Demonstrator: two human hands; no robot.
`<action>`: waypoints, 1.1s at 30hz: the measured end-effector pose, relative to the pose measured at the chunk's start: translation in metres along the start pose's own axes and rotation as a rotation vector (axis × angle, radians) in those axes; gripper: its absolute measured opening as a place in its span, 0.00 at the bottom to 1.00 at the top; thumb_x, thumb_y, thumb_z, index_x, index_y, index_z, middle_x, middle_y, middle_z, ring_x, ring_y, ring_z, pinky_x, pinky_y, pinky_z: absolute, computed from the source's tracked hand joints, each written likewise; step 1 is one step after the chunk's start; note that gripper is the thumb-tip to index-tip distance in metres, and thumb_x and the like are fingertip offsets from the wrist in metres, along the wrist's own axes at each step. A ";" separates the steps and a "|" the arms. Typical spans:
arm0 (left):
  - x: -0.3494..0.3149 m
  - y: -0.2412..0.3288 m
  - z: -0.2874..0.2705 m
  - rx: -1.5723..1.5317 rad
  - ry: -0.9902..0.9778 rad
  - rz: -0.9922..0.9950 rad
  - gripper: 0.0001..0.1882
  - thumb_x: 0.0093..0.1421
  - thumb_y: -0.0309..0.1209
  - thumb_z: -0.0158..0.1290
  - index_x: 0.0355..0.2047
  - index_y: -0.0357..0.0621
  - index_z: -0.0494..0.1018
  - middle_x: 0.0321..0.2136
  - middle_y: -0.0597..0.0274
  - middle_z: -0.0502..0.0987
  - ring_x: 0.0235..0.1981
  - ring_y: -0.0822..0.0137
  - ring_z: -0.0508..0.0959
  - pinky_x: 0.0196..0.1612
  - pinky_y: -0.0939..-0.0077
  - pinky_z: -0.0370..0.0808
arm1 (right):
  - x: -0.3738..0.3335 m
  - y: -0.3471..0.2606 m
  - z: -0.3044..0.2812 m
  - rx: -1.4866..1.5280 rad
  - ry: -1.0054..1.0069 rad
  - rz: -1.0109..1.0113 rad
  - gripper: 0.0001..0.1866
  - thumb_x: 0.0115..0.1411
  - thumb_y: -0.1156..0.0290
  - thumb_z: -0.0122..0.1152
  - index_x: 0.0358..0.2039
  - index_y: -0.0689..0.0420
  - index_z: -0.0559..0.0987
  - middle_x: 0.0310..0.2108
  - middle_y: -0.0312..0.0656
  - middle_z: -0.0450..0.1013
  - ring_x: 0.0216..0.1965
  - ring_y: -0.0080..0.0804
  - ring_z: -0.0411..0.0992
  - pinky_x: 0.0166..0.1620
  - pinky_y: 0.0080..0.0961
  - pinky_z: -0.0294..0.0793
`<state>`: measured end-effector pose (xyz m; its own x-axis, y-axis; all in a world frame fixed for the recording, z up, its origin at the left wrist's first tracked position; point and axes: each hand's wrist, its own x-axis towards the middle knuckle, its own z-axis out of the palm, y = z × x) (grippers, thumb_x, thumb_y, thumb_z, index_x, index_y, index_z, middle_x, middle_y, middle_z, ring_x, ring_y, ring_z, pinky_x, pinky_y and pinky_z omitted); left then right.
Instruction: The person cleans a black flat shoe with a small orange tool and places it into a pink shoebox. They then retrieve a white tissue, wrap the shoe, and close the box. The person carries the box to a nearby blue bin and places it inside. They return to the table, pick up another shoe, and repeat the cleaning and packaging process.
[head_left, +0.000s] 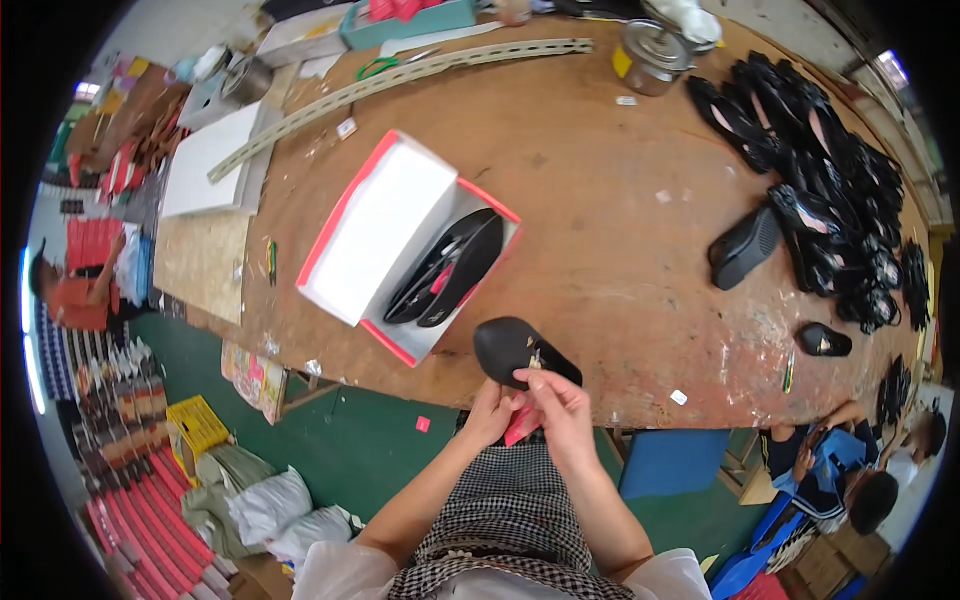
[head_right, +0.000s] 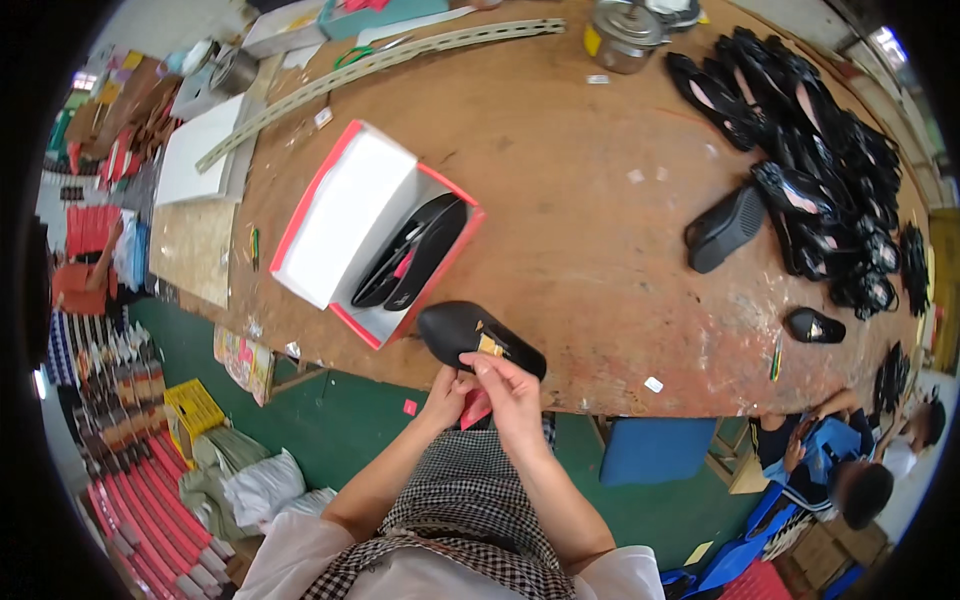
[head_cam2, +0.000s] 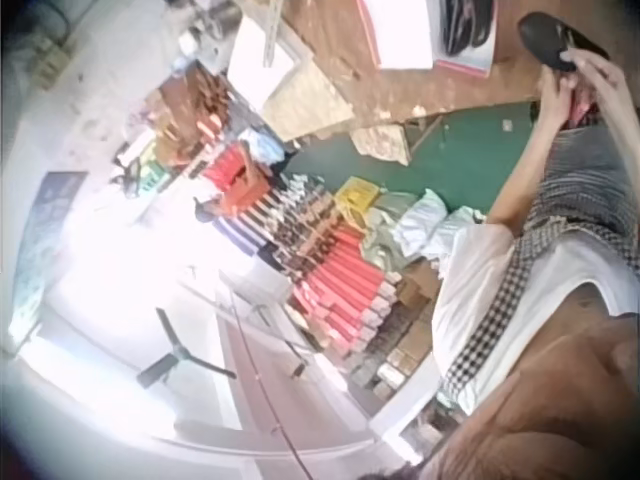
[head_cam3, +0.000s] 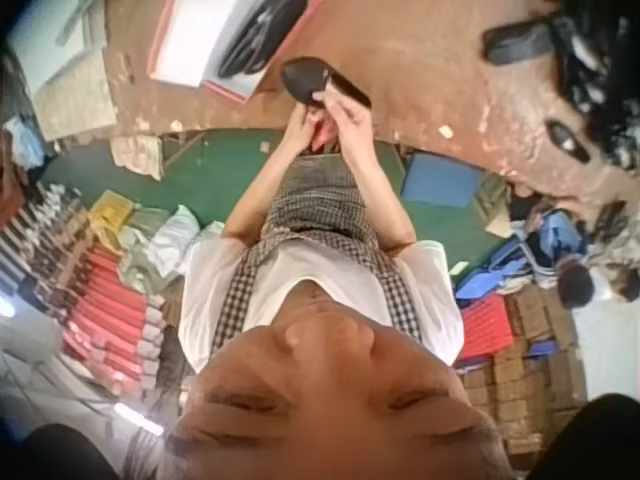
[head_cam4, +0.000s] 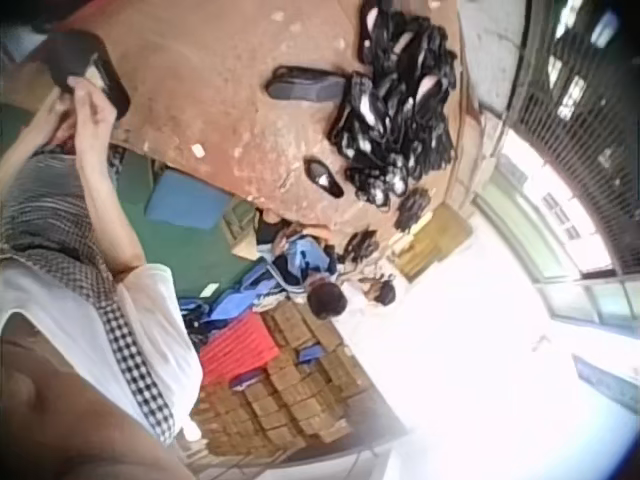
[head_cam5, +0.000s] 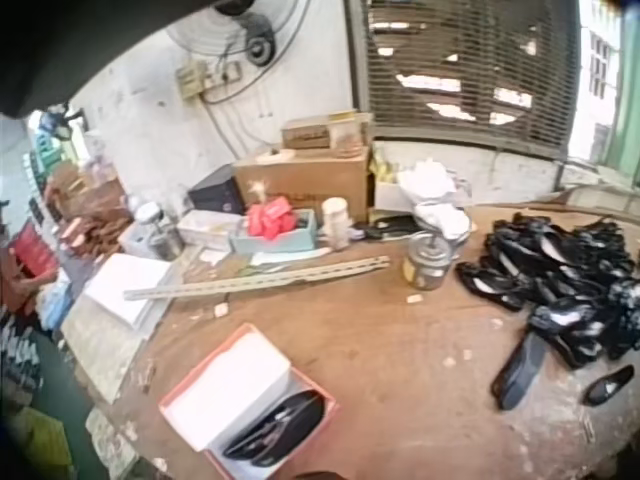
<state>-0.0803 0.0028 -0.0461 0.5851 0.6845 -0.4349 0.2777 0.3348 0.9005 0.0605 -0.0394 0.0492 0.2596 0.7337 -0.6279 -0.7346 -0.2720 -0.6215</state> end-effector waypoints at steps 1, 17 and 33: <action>0.006 0.003 0.001 -0.042 0.025 0.072 0.21 0.63 0.34 0.49 0.53 0.37 0.63 0.43 0.59 0.73 0.44 0.71 0.73 0.47 0.72 0.71 | 0.004 -0.002 -0.002 -0.092 -0.030 -0.026 0.14 0.67 0.68 0.50 0.43 0.64 0.79 0.31 0.43 0.78 0.26 0.25 0.77 0.21 0.16 0.74; 0.114 0.080 -0.006 0.935 0.136 0.459 0.22 0.58 0.32 0.54 0.53 0.48 0.67 0.38 0.51 0.74 0.38 0.51 0.77 0.39 0.62 0.75 | 0.009 -0.035 -0.096 -0.700 0.301 -0.266 0.10 0.63 0.75 0.55 0.43 0.64 0.79 0.27 0.37 0.79 0.18 0.13 0.62 0.22 0.14 0.63; 0.106 0.028 0.004 1.113 0.341 0.276 0.11 0.49 0.36 0.63 0.33 0.50 0.80 0.24 0.66 0.78 0.32 0.63 0.75 0.36 0.67 0.69 | 0.125 0.005 -0.076 -1.393 0.136 -0.771 0.04 0.54 0.71 0.61 0.27 0.57 0.79 0.21 0.41 0.74 0.25 0.39 0.74 0.30 0.34 0.73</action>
<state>-0.0075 0.0814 -0.0670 0.5431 0.8379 -0.0540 0.7803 -0.4799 0.4011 0.1370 0.0035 -0.0687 0.3883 0.9208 0.0364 0.6926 -0.2656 -0.6707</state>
